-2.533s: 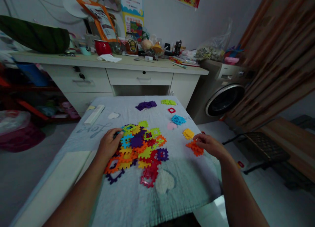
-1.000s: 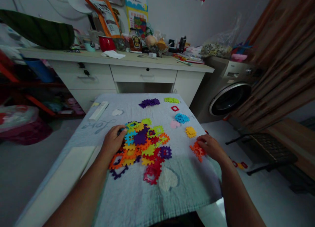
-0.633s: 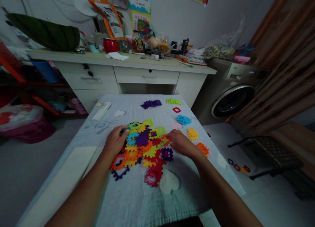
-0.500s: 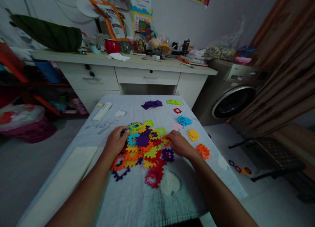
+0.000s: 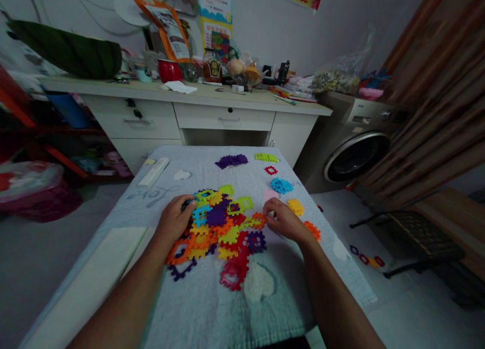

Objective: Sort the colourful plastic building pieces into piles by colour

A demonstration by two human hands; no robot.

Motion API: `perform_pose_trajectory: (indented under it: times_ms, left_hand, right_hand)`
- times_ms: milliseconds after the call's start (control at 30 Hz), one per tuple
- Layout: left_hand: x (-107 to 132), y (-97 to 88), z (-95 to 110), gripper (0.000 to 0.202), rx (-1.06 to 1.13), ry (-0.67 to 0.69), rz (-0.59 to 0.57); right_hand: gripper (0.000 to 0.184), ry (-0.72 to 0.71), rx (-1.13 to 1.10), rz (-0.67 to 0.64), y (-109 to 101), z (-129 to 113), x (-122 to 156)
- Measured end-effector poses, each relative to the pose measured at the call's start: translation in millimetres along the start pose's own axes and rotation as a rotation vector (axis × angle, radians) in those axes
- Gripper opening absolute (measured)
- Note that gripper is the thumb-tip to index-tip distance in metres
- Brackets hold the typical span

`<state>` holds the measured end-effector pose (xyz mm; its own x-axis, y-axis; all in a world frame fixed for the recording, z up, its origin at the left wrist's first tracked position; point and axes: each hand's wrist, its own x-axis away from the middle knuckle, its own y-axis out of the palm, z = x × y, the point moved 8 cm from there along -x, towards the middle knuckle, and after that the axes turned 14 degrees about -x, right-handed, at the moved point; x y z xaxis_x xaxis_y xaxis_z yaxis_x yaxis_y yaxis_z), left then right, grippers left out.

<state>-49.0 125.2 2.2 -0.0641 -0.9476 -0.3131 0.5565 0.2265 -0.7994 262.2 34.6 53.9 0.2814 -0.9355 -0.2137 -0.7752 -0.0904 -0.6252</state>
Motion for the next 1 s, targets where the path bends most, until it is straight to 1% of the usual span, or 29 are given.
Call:
perform_pose_trajectory:
  times_ms: [100, 200, 333, 433, 533, 733, 833, 900, 933, 967, 1000]
  left_hand:
    - [0, 0.0, -1, 0.04, -0.006, 0.004, 0.0]
    - [0, -0.2, -2, 0.04, -0.001, -0.002, -0.005]
    - [0, -1.7, 0, 0.041, 0.0, -0.011, -0.007]
    - [1, -2.3, 1, 0.041, -0.001, -0.013, -0.009]
    - [1, -2.1, 0, 0.04, 0.0, -0.015, -0.004]
    - [0, 0.4, -2, 0.04, 0.005, -0.006, -0.012]
    - [0, 1.5, -3, 0.04, 0.004, -0.003, -0.017]
    - [0, 1.9, -3, 0.04, 0.004, 0.001, -0.014]
    - [0, 2.1, -3, 0.04, 0.003, 0.004, -0.012]
    - [0, 2.3, -3, 0.041, 0.001, 0.007, -0.011]
    - [0, 2.5, -4, 0.041, -0.002, 0.008, -0.009]
  right_hand:
    - [0.014, 0.052, -0.043, 0.098, -16, 11, 2]
    - [0.012, 0.142, -0.059, 0.226, -36, 29, 8]
    - [0.012, 0.221, -0.058, 0.316, -53, 47, 16]
    - [0.019, 0.252, 0.025, 0.373, -64, 51, 20]
    - [0.023, 0.3, 0.107, 0.387, -70, 52, 22]
    - [0.024, 0.455, 0.367, 0.462, -82, 66, 32]
    - [0.023, 0.515, 0.426, 0.531, -88, 69, 36]
    - [0.026, 0.5, 0.415, 0.58, -91, 65, 36]
    - [0.028, 0.469, 0.396, 0.584, -90, 62, 35]
    - [0.028, 0.422, 0.368, 0.563, -86, 57, 31]
    - [0.027, 0.36, 0.332, 0.513, -80, 51, 27]
